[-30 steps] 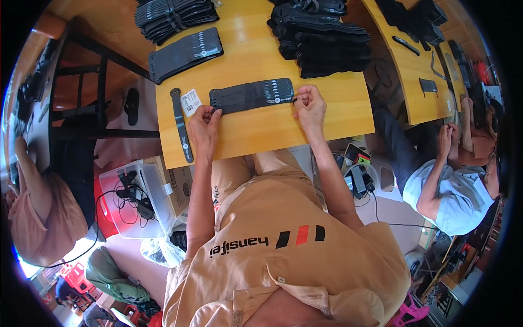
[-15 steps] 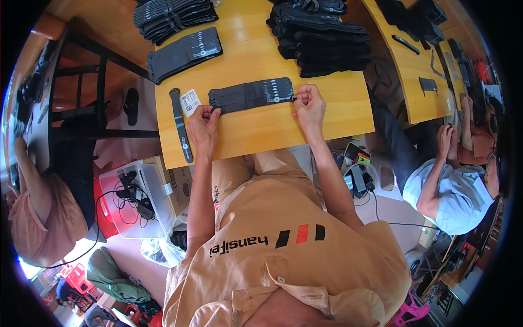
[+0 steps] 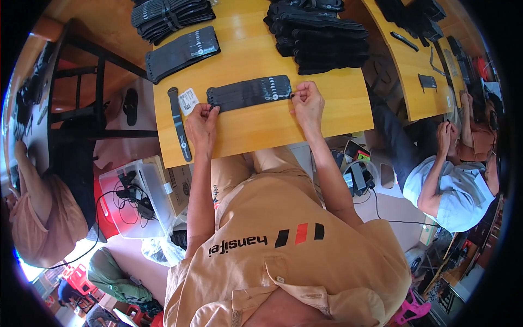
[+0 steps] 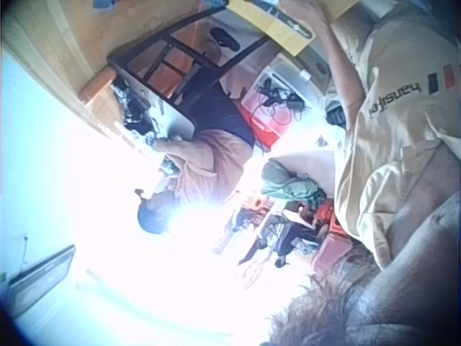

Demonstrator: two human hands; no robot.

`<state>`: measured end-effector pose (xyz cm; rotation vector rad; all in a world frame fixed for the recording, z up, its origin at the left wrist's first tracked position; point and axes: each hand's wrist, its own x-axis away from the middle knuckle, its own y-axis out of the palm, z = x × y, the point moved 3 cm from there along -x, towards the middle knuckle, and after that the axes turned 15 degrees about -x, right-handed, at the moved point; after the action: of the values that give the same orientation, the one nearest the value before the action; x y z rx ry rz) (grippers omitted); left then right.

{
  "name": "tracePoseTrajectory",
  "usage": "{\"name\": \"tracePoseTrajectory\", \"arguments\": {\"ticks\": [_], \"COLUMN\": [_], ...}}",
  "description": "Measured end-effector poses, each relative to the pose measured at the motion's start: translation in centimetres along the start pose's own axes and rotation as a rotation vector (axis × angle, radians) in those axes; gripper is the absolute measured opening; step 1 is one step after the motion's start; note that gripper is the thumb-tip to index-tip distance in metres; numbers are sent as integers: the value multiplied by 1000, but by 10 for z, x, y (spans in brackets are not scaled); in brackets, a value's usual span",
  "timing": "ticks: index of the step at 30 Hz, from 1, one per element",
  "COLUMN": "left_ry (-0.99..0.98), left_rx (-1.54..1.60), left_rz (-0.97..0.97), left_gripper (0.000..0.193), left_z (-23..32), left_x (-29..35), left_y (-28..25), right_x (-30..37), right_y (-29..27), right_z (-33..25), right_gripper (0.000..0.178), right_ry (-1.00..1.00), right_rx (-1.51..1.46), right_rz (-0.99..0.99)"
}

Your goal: The recorder is seen assembling plastic buckles and clips onto black straps at a manufacturing workbench.

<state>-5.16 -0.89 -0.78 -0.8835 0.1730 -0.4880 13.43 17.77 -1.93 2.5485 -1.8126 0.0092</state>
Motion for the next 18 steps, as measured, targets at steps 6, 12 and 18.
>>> {"name": "tracePoseTrajectory", "arguments": {"ticks": [6,12,18], "left_ry": [-5,-12,-6], "left_rx": [-24,-39,-42], "left_rz": [12,11,75], "left_gripper": [24,25,23], "left_z": [-1,-3,-4], "left_x": [0,-1,-1], "left_y": [0,3,4], "right_x": [-2,-3,-2], "right_y": [0,-1,1], "right_z": [6,10,5], "right_gripper": [15,16,13], "right_ry": [-50,-88,-113], "right_rx": [29,77,89], "right_rz": [9,15,13]}}
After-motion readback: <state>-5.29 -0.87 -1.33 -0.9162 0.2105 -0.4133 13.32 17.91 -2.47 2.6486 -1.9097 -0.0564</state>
